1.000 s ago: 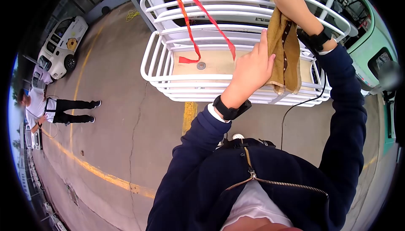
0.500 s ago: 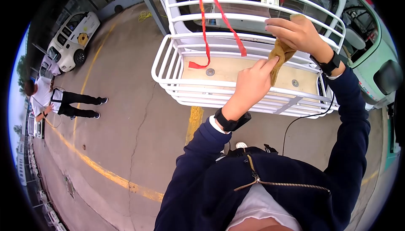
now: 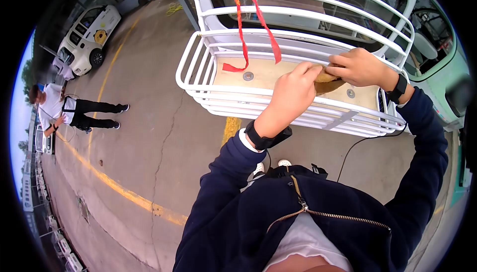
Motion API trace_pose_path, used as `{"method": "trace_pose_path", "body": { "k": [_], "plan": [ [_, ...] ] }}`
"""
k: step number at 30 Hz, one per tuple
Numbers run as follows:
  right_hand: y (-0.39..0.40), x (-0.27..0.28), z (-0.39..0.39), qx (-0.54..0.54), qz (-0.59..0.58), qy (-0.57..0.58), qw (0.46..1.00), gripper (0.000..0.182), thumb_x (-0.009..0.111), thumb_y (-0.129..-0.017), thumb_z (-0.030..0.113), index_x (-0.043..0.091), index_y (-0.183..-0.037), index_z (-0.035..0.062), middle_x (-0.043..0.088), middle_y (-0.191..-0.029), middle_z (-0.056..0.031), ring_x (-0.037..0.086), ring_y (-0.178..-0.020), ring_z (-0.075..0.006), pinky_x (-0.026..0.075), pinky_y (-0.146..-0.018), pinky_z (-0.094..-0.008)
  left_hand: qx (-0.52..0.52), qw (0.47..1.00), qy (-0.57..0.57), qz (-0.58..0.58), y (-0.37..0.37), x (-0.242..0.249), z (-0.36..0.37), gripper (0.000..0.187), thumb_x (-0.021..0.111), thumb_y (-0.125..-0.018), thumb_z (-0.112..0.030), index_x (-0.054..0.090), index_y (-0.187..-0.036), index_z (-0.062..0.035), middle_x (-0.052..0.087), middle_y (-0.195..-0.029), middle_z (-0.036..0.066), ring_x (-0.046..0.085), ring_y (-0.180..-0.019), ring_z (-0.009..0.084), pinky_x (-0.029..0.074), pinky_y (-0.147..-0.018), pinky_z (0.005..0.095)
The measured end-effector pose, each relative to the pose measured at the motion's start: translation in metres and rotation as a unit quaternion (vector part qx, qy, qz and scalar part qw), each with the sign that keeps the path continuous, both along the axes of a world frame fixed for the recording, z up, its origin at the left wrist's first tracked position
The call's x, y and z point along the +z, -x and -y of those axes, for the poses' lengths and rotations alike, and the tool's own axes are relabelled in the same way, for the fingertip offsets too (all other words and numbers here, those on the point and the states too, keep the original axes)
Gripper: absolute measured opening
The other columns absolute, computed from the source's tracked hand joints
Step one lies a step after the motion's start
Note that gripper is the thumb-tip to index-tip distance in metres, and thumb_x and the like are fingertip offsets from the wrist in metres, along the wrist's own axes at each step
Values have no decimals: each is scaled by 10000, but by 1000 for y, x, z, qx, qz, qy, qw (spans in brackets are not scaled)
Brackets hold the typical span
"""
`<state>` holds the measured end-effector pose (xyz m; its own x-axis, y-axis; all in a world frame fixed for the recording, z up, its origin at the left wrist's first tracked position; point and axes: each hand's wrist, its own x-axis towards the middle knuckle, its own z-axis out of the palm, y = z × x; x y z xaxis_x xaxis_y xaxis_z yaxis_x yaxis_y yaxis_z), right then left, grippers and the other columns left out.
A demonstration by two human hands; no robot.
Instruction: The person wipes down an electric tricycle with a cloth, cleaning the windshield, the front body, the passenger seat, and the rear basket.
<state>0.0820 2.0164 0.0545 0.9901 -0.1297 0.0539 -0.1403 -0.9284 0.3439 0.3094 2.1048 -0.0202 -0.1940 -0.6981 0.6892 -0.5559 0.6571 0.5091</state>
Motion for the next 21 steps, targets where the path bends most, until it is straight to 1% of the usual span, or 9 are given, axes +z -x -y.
{"method": "trace_pose_path", "body": {
  "k": [3, 4, 5, 7, 9, 10, 11, 14, 21],
  "plan": [
    [-7, -4, 26, 36, 38, 61, 997, 519, 703, -735, 113, 503, -1210, 174, 522, -1063, -54, 611, -711, -229, 542, -586, -325, 49, 998, -37, 29, -12, 4, -9, 363, 556, -825, -6, 657, -1172, -44, 647, -1112, 124, 662, -877, 347, 554, -756, 420],
    [-14, -7, 34, 32, 36, 85, 995, 574, 717, -703, 110, 489, -1218, 217, 510, -1144, -40, 608, -829, -216, 554, -606, -309, 54, 997, -38, 31, -16, 5, -8, 363, 556, -825, -6, 657, -1172, -44, 647, -1112, 124, 662, -877, 347, 554, -756, 420],
    [-24, -9, 44, 37, 39, 84, 995, 574, 717, -703, 110, 489, -1218, 217, 510, -1144, -40, 608, -829, -216, 554, -606, -309, 78, 995, -52, 42, -21, 6, -7, 369, 552, -838, -15, 643, -1195, -26, 640, -1129, 136, 659, -881, 358, 550, -769, 430],
    [-52, -14, 61, 65, 26, 193, 979, 543, 716, -723, 121, 497, -1207, 236, 499, -1155, -21, 591, -887, -202, 548, -599, -295, 109, 990, -69, 55, -31, 5, -1, 377, 547, -851, -24, 629, -1218, -7, 634, -1145, 147, 656, -885, 370, 546, -783, 440],
    [-84, -25, 82, 73, 34, 197, 977, 527, 703, -737, 123, 499, -1210, 238, 488, -1174, -21, 574, -903, -212, 541, -605, -304, 173, 981, -54, 67, -41, -6, 11, 380, 537, -866, -28, 606, -1233, 41, 624, -1153, 179, 646, -887, 400, 539, -794, 457],
    [-99, -34, 90, 77, 39, 202, 976, 511, 689, -752, 125, 501, -1213, 241, 476, -1193, -20, 557, -919, -222, 534, -611, -314, 188, 981, -22, 50, -43, -9, 15, 279, 530, -879, -46, 638, -1103, 81, 631, -1099, 232, 636, -869, 432, 531, -789, 472],
    [-111, -47, 96, 81, 40, 201, 975, 511, 689, -752, 125, 501, -1213, 241, 476, -1193, -20, 557, -919, -222, 534, -611, -314, 192, 980, -23, 50, -46, -13, 16, 279, 530, -879, -46, 638, -1103, 81, 631, -1099, 232, 636, -869, 432, 531, -789, 472],
    [-139, -65, 103, -26, 76, 137, 987, 440, 660, -792, 97, 510, -1198, 178, 476, -1202, -25, 526, -988, -209, 529, -606, -292, 158, 963, -204, 84, -50, 2, 10, 181, 526, -873, -61, 626, -805, 74, 649, -900, 264, 628, -805, 444, 526, -759, 477],
    [-105, -69, 94, -76, 92, 118, 986, 514, 671, -751, 64, 526, -1236, 153, 456, -1318, -42, 522, -983, -209, 530, -632, -283, 175, 958, -205, 95, -46, 3, 6, 185, 530, -859, -51, 641, -795, 83, 666, -933, 251, 636, -795, 431, 535, -753, 467]
  ]
}}
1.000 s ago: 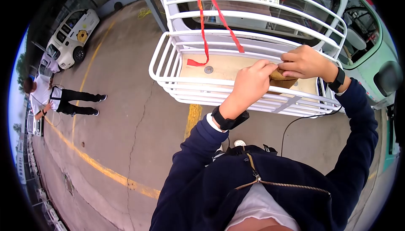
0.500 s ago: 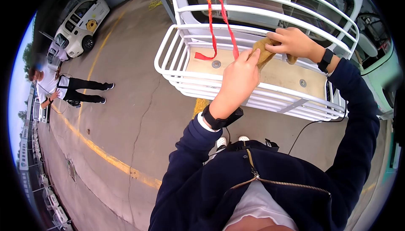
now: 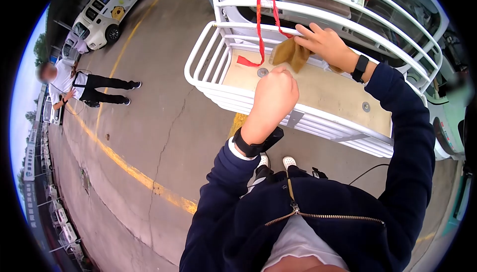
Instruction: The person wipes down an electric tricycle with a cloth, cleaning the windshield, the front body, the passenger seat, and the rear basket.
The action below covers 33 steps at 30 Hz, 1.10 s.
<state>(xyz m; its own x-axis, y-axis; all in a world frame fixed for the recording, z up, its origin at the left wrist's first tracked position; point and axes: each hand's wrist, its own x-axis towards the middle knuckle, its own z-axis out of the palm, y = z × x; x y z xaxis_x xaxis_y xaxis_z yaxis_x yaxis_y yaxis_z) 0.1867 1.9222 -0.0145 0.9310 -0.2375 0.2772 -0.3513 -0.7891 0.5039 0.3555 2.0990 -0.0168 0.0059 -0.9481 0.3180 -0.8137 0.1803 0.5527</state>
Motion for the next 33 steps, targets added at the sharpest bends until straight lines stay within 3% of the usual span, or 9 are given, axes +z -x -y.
{"method": "trace_pose_path", "body": {
  "k": [9, 13, 16, 18, 20, 22, 24, 27, 33],
  "plan": [
    [137, 7, -20, -119, -52, -5, 991, 376, 646, -778, 59, 549, -1126, 163, 458, -1304, -58, 537, -1025, -230, 563, -694, -313, 8, 993, 115, 3, 6, -10, 2, 197, 551, -859, -70, 634, -756, 76, 666, -999, 236, 664, -735, 405, 557, -687, 448],
    [172, 27, -56, -208, -13, -88, 974, 291, 623, -797, 67, 580, -1070, 160, 471, -1323, -82, 637, -957, -257, 562, -694, -363, 26, 985, 171, -5, 10, -14, 0, 211, 572, -871, -92, 669, -932, 85, 670, -1087, 225, 673, -836, 384, 555, -756, 423],
    [161, 62, -101, -205, 34, -142, 968, 298, 604, -816, 68, 577, -1101, 151, 658, -1043, -58, 682, -819, -278, 555, -656, -373, 11, 974, 224, -13, 12, -12, -2, 289, 615, -886, -137, 659, -1077, 74, 660, -1156, 211, 660, -959, 364, 536, -845, 409],
    [143, 85, -133, -180, 96, -126, 971, 314, 600, -821, 54, 578, -1119, 152, 673, -992, -49, 685, -801, -273, 552, -638, -366, -10, 969, 247, -15, 20, -7, -7, 352, 646, -895, -169, 645, -1158, 65, 648, -1209, 208, 646, -1039, 361, 519, -911, 409],
    [123, 103, -159, -141, 195, -96, 966, 403, 605, -814, 6, 585, -1186, 159, 694, -946, -49, 686, -734, -248, 538, -576, -330, -118, 944, 306, -38, 42, 5, -21, 556, 704, -877, -270, 546, -1296, 59, 605, -1274, 223, 593, -1139, 387, 485, -968, 425],
    [102, 113, -178, -91, 242, -79, 963, 457, 621, -794, -22, 586, -1217, 149, 694, -922, -47, 678, -696, -232, 530, -557, -319, -207, 940, 253, -93, 70, 14, -38, 715, 744, -845, -325, 454, -1372, 61, 579, -1303, 243, 563, -1173, 428, 470, -978, 445],
    [85, 118, -189, -46, 231, -86, 968, 482, 633, -778, -30, 589, -1230, 131, 697, -934, -55, 680, -712, -226, 536, -572, -321, -201, 936, 258, -130, 82, 7, -40, 723, 767, -819, -276, 442, -1374, 55, 589, -1290, 237, 581, -1143, 418, 482, -943, 445],
    [80, 116, -192, -24, 222, -44, 974, 470, 668, -763, 5, 601, -1214, 118, 697, -938, -54, 686, -741, -223, 533, -586, -326, -167, 941, 269, -121, 64, 3, -24, 651, 658, -732, -2, 507, -1366, -23, 584, -1308, 192, 591, -1133, 370, 498, -917, 434],
    [91, 115, -213, -85, 109, -47, 989, 471, 715, -695, 35, 639, -1159, 52, 690, -1043, -53, 589, -752, -204, 485, -609, -319, -108, 900, 407, 113, -11, 42, -25, 409, 627, -774, -40, 688, -1147, -197, 645, -1256, 45, 608, -1135, 262, 494, -923, 418]
  ]
}}
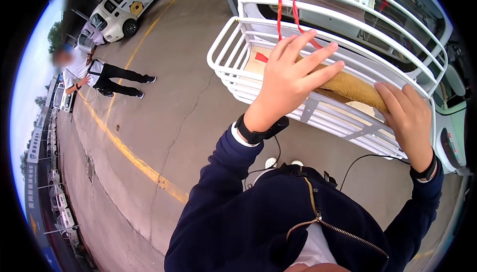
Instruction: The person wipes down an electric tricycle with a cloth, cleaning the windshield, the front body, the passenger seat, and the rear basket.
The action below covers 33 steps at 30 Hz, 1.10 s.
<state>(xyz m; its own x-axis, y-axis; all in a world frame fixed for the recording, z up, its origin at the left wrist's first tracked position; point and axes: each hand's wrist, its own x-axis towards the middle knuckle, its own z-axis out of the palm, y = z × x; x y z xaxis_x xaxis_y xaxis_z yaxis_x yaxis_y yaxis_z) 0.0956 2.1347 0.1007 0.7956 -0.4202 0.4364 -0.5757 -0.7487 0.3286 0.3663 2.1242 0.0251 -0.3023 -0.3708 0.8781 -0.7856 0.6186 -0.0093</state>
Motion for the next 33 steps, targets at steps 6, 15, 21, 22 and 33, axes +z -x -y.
{"method": "trace_pose_path", "body": {
  "k": [6, 15, 21, 22, 33],
  "plan": [
    [-8, -81, -38, -64, 27, -77, 995, 628, 650, -707, -55, 629, -1295, 165, 581, -1315, -111, 536, -909, -277, 474, -830, -372, -24, 988, -89, 126, -45, -43, -19, 435, 629, -783, -98, 646, -1194, -239, 618, -1263, -33, 578, -1126, 205, 475, -980, 390],
    [-10, -123, -31, -107, 143, -115, 977, 649, 561, -709, -127, 643, -1282, 168, 589, -1311, -96, 527, -1192, -327, 349, -1043, -486, 6, 987, -107, 119, -50, -44, -23, 475, 612, -798, -101, 643, -1235, -285, 647, -1194, -43, 623, -967, 182, 527, -787, 312],
    [-42, -108, -1, -51, 247, -7, 968, 591, 561, -693, -136, 675, -1225, 94, 664, -1186, -113, 627, -1046, -306, 480, -896, -388, 165, 974, 86, 131, -55, -12, 0, 368, 640, -827, -242, 689, -1176, -348, 656, -1257, -79, 605, -1170, 197, 461, -1009, 395],
    [-46, -105, 3, -33, 284, 67, 956, 571, 565, -694, -134, 683, -1209, 83, 673, -1188, -117, 641, -1019, -306, 486, -880, -375, 157, 975, 115, 108, -54, -11, 3, 376, 648, -815, -220, 692, -1170, -335, 665, -1239, -69, 627, -1114, 190, 484, -973, 381],
    [-123, -123, -34, -107, 192, -58, 974, 454, 694, -803, 276, 663, -1239, 156, 612, -1249, -52, 562, -1078, -274, 415, -923, -429, 45, 997, -6, 64, -144, -70, -24, 277, 665, -745, -41, 732, -995, -140, 718, -1034, 31, 688, -983, 233, 549, -888, 387]
  ]
}}
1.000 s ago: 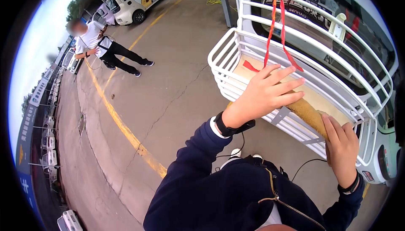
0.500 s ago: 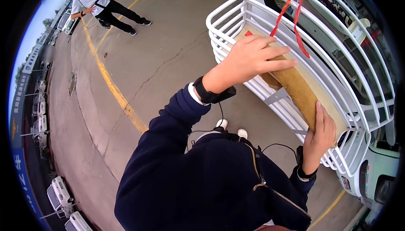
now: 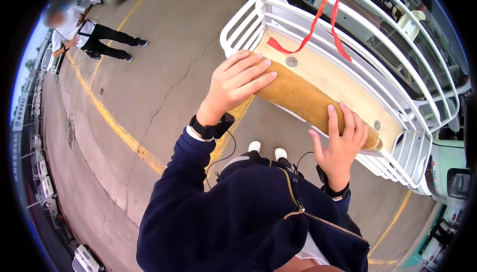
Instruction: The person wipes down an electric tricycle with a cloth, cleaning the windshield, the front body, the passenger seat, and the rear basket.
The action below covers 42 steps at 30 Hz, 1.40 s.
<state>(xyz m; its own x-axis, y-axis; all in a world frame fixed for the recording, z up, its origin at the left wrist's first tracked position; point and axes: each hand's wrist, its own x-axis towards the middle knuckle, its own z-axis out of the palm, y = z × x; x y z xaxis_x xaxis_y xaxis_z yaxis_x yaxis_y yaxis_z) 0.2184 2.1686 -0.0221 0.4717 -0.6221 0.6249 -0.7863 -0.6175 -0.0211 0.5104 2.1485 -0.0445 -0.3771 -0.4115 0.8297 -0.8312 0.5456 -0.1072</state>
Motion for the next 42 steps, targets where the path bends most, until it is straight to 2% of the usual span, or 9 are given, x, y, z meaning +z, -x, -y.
{"method": "trace_pose_path", "body": {
  "k": [3, 8, 11, 18, 20, 26, 31, 38, 42],
  "plan": [
    [-26, 3, 7, 1, -26, 6, 1000, 471, 700, -833, 418, 667, -1231, 168, 629, -1157, -38, 561, -980, -251, 419, -884, -398, 25, 999, 27, -1, -22, -8, 6, 256, 676, -753, -53, 720, -993, -132, 709, -1049, 41, 675, -997, 242, 541, -890, 406],
    [-74, -2, 28, -84, -28, 61, 994, 479, 710, -811, 439, 681, -1190, 148, 627, -929, -2, 536, -768, -193, 418, -729, -343, -25, 997, 37, -59, -42, -35, 35, 266, 703, -749, -81, 685, -1012, -118, 666, -952, 28, 632, -862, 233, 510, -871, 421],
    [-118, 2, 33, -75, -53, 29, 995, 439, 711, -806, 412, 682, -1114, 101, 530, -786, -27, 493, -685, -208, 401, -651, -354, -31, 988, 84, -126, -51, -46, 52, 301, 695, -696, -102, 678, -993, -152, 596, -894, -9, 568, -846, 204, 507, -899, 419],
    [-159, -5, 41, -67, -79, 68, 992, 351, 668, -850, 391, 654, -1020, 84, 525, -796, -21, 513, -691, -199, 415, -653, -340, -55, 976, -4, -209, -46, -43, 44, 309, 678, -659, -108, 675, -955, -19, 615, -867, 85, 578, -908, 271, 466, -968, 488],
    [-154, -7, 42, -54, -74, 88, 992, 377, 657, -867, 428, 651, -1029, 88, 533, -805, -14, 513, -692, -189, 416, -655, -326, -46, 971, -4, -233, -37, -34, 36, 345, 595, -604, -56, 657, -939, 1, 599, -831, 119, 564, -893, 312, 448, -984, 505],
    [-122, -5, 45, 36, -65, 71, 995, 519, 690, -829, 493, 631, -1140, 82, 565, -914, -18, 518, -745, -188, 431, -688, -317, 24, 972, -47, -230, -13, -14, 20, 422, 575, -532, -116, 618, -919, 47, 542, -814, 152, 519, -844, 361, 425, -1006, 521],
    [-67, 0, 40, 96, -38, 22, 994, 535, 764, -773, 307, 599, -1221, 66, 588, -1023, -43, 535, -792, -211, 449, -749, -343, 94, 978, -68, -173, 28, -5, 10, 449, 574, -551, -196, 614, -923, 51, 548, -859, 161, 503, -861, 350, 417, -939, 491],
    [63, -1, 29, 99, -44, -23, 994, 559, 759, -734, 160, 582, -1252, 46, 597, -1099, -61, 563, -866, -221, 455, -789, -357, 88, 970, -68, -215, 183, -11, 0, 453, 549, -562, -189, 612, -937, 56, 565, -889, 170, 502, -873, 351, 395, -938, 504],
    [137, -15, 26, 83, -31, 43, 995, 464, 725, -768, 133, 605, -1204, 30, 620, -1085, -55, 575, -854, -215, 471, -774, -351, 98, 958, -71, -259, 271, -17, 0, 413, 525, -600, -174, 612, -937, 48, 558, -881, 169, 506, -888, 357, 379, -965, 533]
  ]
}}
